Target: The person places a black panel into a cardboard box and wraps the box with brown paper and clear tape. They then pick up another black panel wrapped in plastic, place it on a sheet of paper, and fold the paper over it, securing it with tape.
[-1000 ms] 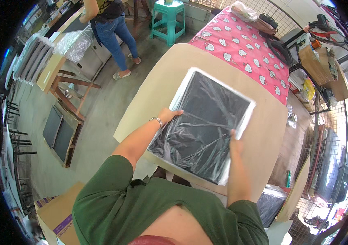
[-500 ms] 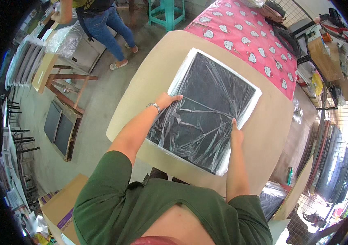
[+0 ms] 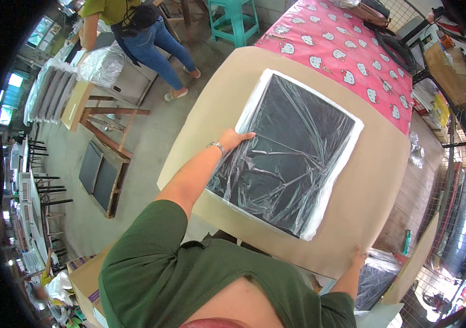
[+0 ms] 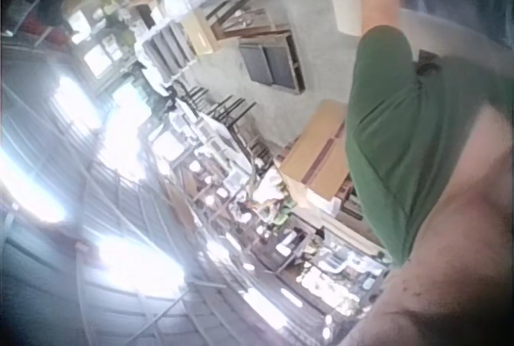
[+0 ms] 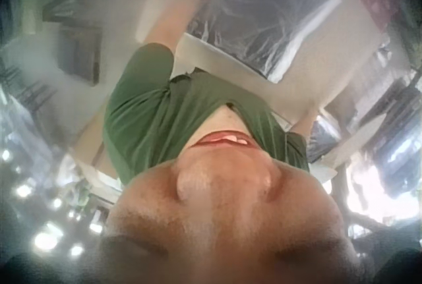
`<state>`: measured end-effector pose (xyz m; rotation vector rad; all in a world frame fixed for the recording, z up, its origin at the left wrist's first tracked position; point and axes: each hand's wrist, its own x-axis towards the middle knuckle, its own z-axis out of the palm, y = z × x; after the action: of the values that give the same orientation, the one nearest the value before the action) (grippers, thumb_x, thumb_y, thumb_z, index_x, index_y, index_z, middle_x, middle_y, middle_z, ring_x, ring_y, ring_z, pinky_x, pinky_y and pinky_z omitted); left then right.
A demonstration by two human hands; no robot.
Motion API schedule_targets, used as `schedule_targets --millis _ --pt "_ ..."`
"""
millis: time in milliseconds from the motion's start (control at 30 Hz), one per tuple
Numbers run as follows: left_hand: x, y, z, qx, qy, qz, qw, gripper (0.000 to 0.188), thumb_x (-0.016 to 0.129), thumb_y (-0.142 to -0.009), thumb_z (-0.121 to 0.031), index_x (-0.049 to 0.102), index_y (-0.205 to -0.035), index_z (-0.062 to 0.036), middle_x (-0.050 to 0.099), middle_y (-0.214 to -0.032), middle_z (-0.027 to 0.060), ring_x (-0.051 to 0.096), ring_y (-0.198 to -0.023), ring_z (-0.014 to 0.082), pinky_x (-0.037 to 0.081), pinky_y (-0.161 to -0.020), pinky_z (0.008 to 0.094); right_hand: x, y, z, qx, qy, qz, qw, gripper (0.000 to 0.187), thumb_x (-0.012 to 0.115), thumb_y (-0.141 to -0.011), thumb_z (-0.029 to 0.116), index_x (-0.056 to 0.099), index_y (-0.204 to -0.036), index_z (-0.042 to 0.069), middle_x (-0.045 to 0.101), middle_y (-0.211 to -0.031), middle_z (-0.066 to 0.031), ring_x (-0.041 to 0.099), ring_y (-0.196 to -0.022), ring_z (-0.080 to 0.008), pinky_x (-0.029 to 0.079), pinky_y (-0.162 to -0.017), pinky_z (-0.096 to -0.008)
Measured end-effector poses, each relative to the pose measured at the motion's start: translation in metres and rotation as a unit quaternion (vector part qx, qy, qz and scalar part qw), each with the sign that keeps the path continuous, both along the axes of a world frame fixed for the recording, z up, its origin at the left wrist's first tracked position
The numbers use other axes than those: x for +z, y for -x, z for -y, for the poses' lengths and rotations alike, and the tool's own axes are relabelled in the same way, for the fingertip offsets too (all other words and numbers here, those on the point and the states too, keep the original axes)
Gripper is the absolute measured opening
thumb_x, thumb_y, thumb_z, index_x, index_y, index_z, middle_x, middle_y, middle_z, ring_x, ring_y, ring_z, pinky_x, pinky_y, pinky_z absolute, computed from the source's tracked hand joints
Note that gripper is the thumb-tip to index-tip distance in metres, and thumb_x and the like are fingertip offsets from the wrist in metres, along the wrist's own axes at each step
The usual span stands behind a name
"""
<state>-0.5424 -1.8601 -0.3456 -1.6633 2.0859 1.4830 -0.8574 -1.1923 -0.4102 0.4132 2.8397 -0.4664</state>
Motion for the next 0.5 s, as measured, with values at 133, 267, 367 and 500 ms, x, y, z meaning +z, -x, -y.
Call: schedule_targets --millis 133,267,367,500 --pt "-0.005 -0.002 0.001 0.002 0.033 -0.002 0.999 0.1 0.071 -0.055 -0.073 0.061 -0.103 0.0132 0.064 -0.102 0.0244 0.064 -0.094 0.0317 0.049 -0.083 0.0369 0.01 0.007 -0.026 0.089 0.141 0.043 0.985 0.093 0.073 -0.067 0.057 0.042 -0.132 -0.002 0.053 -0.126 -0.0209 0.052 -0.116 -0.0352 0.043 -0.096 -0.0422" --pt "-0.006 -0.004 -0.001 0.004 0.026 -0.005 1.0 0.098 0.067 -0.057 -0.076 0.062 -0.1 0.0122 0.065 -0.1 0.0234 0.065 -0.091 0.0306 0.049 -0.082 0.0368 0.047 0.01 -0.023 0.007 -0.052 0.068 0.996 0.074 0.076 -0.069 0.045 0.052 -0.117 -0.005 0.058 -0.116 -0.0222 0.058 -0.103 -0.036 0.047 -0.087 -0.0435" --pt "-0.003 -0.002 0.0 -0.002 0.022 -0.003 1.0 0.101 0.07 -0.054 -0.074 0.06 -0.104 0.0128 0.063 -0.105 0.0242 0.063 -0.097 0.0325 0.048 -0.085 0.0375 0.058 0.0 -0.013 0.095 -0.18 -0.025 0.979 0.057 0.075 -0.071 0.036 0.057 -0.103 -0.007 0.062 -0.103 -0.0245 0.061 -0.093 -0.0392 0.05 -0.08 -0.0449" --pt "-0.02 0.003 0.007 -0.043 0.057 0.012 0.997 0.106 0.063 -0.053 -0.083 0.062 -0.1 0.0125 0.063 -0.103 0.0258 0.062 -0.097 0.0335 0.047 -0.085 0.0381 0.074 -0.01 -0.007 0.044 -0.185 -0.117 0.975 0.041 0.07 -0.075 0.028 0.058 -0.091 -0.008 0.063 -0.09 -0.0266 0.061 -0.089 -0.0424 0.049 -0.076 -0.0484"
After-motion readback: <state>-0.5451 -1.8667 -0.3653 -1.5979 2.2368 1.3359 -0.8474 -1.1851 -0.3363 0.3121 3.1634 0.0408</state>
